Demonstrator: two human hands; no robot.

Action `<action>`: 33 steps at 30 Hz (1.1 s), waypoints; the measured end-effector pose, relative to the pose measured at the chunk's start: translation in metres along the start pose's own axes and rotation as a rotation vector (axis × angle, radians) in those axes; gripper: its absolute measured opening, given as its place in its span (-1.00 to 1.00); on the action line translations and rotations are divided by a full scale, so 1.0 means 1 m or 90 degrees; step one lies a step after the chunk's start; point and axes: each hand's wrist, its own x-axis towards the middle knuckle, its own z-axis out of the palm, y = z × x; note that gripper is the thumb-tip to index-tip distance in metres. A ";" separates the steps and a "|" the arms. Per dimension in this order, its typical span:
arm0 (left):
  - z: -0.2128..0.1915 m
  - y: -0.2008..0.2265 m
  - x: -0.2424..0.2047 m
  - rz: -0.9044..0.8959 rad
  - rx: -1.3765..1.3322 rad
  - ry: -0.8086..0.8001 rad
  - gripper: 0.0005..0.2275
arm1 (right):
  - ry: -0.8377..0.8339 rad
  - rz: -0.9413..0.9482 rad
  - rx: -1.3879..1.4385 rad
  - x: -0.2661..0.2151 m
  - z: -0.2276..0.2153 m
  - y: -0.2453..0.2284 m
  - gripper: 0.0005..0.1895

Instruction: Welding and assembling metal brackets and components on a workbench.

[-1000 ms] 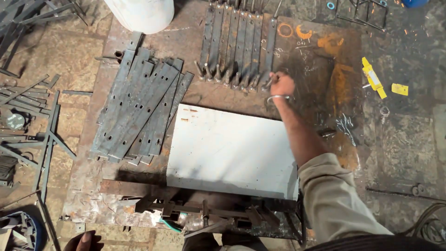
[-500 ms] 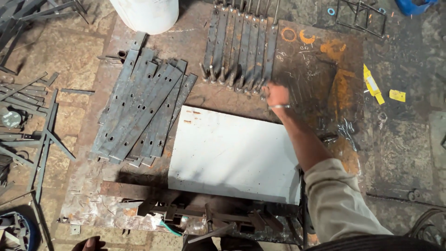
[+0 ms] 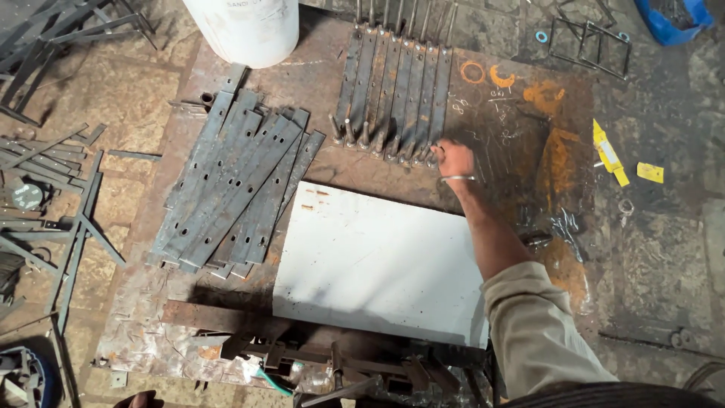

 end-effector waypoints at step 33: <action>0.172 0.343 -0.024 0.531 0.440 -0.024 -0.68 | -0.235 0.757 0.765 -0.515 -0.254 0.199 -0.54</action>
